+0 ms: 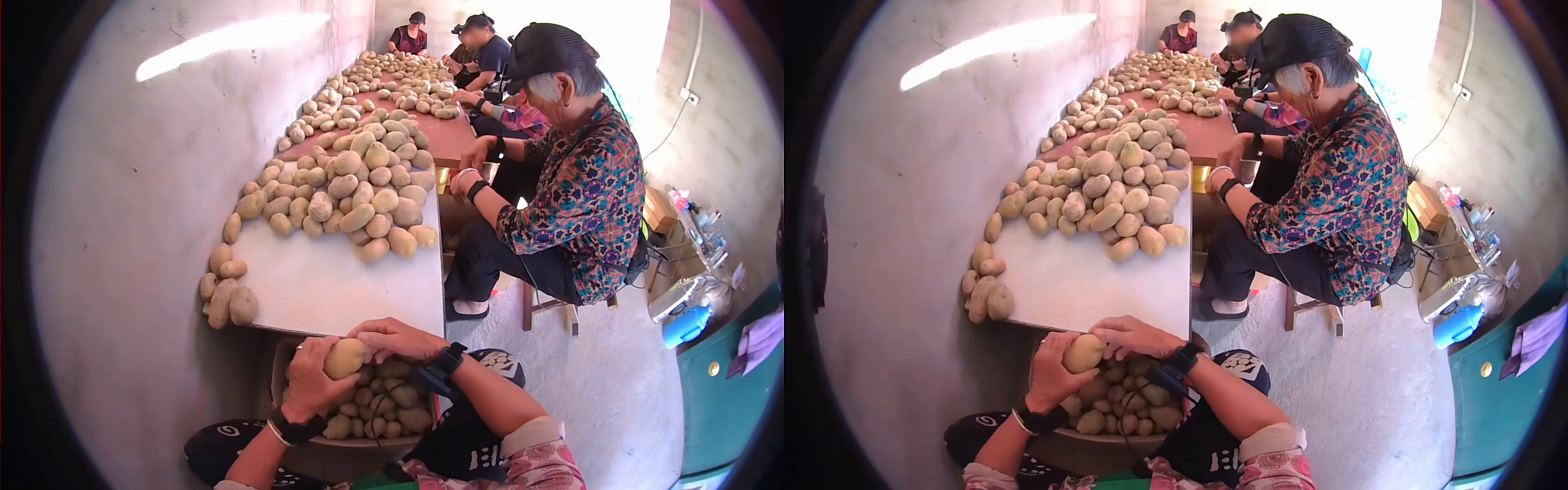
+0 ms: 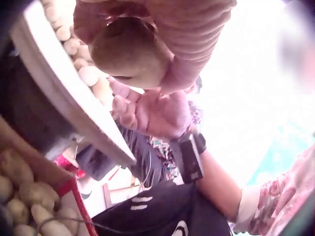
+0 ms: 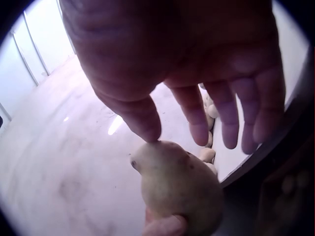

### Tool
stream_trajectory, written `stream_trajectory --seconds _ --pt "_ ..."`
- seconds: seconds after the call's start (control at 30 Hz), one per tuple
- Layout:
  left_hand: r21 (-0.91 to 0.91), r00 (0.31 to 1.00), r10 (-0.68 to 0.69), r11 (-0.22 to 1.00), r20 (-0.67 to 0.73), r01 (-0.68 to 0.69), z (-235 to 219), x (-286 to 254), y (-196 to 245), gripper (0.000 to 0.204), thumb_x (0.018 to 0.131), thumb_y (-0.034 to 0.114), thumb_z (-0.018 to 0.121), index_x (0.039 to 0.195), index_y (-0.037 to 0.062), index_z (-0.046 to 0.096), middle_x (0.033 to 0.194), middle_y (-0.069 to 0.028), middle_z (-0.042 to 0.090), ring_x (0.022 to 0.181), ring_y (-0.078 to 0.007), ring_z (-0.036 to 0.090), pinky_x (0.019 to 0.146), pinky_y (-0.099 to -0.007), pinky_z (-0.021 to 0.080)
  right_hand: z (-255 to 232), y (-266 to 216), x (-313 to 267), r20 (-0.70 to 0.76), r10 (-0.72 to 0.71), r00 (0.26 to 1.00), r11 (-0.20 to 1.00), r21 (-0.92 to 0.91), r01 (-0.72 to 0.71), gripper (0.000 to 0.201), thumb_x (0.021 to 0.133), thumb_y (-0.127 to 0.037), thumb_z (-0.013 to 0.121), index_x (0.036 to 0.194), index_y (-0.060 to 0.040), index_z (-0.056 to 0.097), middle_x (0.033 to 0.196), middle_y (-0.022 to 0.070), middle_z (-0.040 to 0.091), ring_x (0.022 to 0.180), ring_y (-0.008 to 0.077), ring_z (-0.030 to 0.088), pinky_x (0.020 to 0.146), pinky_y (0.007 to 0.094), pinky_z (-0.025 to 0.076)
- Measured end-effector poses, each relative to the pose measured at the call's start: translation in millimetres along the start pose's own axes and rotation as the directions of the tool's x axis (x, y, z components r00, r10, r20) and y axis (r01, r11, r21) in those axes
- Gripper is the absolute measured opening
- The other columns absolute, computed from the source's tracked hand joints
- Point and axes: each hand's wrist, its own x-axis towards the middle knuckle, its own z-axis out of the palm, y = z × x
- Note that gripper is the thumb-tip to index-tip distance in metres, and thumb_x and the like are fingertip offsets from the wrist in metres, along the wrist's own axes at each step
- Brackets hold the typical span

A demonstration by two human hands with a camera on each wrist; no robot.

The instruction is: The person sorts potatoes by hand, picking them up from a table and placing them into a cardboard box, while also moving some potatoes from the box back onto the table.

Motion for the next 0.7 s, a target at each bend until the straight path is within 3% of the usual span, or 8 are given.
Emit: stream_trajectory --seconds 0.23,0.27,0.37,0.4,0.47,0.5,0.6,0.7 --pt "-0.011 0.994 0.099 0.995 0.048 -0.098 -32.3 -5.9 -13.2 0.067 0.055 0.026 0.082 0.112 0.0031 0.054 0.087 -0.0092 0.061 0.082 -0.0246 0.058 0.076 -0.0347 0.046 42.8 21.1 25.2 0.087 -0.053 0.995 0.998 -0.028 0.056 0.051 0.084 -0.025 0.064 0.125 -0.0029 0.045 0.104 0.003 0.056 0.086 0.0057 0.052 0.066 0.0215 0.045" --pt "-0.238 0.994 -0.021 0.97 0.105 0.045 -38.1 -6.4 -17.7 0.069 0.059 0.024 0.08 0.118 0.0026 0.05 0.092 -0.0089 0.06 0.084 -0.0212 0.058 0.078 -0.032 0.046 46.4 18.9 23.5 0.075 -0.065 0.995 0.998 -0.002 0.066 0.05 0.084 -0.024 0.065 0.125 -0.0041 0.045 0.107 0.0018 0.056 0.086 0.0053 0.052 0.066 0.0203 0.045" --pt "-0.766 0.943 -0.288 0.566 0.164 0.306 -54.8 2.3 -33.1 0.067 0.074 0.009 0.069 0.131 0.0029 0.035 0.109 -0.0075 0.054 0.092 -0.0131 0.053 0.08 -0.0274 0.045 56.0 15.1 19.5 -0.075 -0.124 0.989 0.991 0.038 0.127 0.049 0.084 -0.023 0.064 0.126 -0.0052 0.045 0.106 0.0008 0.056 0.085 0.0045 0.053 0.067 0.0193 0.045" --pt "-0.803 0.933 -0.327 0.51 0.151 0.309 -70.1 7.6 -37.1 0.057 0.084 0.013 0.057 0.135 0.0062 0.03 0.117 -0.0077 0.049 0.096 -0.0139 0.052 0.083 -0.0286 0.044 56.1 13.8 20.4 -0.12 -0.137 0.983 0.988 0.055 0.145 0.05 0.083 -0.021 0.065 0.126 -0.0063 0.045 0.105 0.0 0.057 0.083 0.0048 0.054 0.068 0.019 0.046" --pt "-0.975 0.845 -0.495 -0.022 0.204 0.222 -93.4 15.4 -63.0 0.048 0.09 0.027 0.052 0.133 0.013 0.034 0.112 -0.0048 0.052 0.09 -0.0143 0.053 0.077 -0.0261 0.043 58.7 -6.2 21.6 -0.3 -0.068 0.951 0.998 -0.003 0.07 0.048 0.083 -0.025 0.066 0.123 -0.0061 0.048 0.097 0.0009 0.059 0.079 0.0064 0.053 0.066 0.0208 0.046" --pt "-0.98 0.813 -0.548 -0.087 0.197 0.178 -103.7 16.3 -78.6 0.038 0.091 0.027 0.052 0.126 0.0158 0.042 0.108 -0.0034 0.054 0.089 -0.0149 0.053 0.077 -0.0267 0.043 51.4 -8.5 29.6 -0.314 -0.115 0.942 0.993 -0.045 0.106 0.047 0.082 -0.023 0.066 0.123 -0.0051 0.05 0.096 0.0019 0.06 0.079 0.0073 0.054 0.066 0.0219 0.047" --pt "-0.996 0.707 -0.706 -0.027 -0.038 -0.08 -120.0 4.4 -141.9 0.015 0.09 0.017 0.054 0.104 0.0116 0.051 0.096 -0.0023 0.06 0.079 -0.0104 0.056 0.068 -0.0235 0.045 25.2 -19.9 65.7 -0.366 -0.242 0.899 0.96 -0.228 0.165 0.048 0.08 -0.027 0.069 0.118 -0.003 0.053 0.095 0.0016 0.06 0.078 0.0072 0.054 0.066 0.0217 0.046" --pt "-0.998 0.537 -0.842 0.018 -0.048 -0.061 -122.2 -25.5 -197.2 0.013 0.088 0.013 0.054 0.101 0.0117 0.055 0.092 -0.0008 0.061 0.081 -0.0097 0.057 0.069 -0.0253 0.046 11.7 -32.0 112.2 -0.437 -0.152 0.887 0.984 -0.153 0.093 0.051 0.078 -0.029 0.071 0.115 -0.0005 0.053 0.091 0.0033 0.06 0.073 0.0075 0.051 0.063 0.0212 0.043"
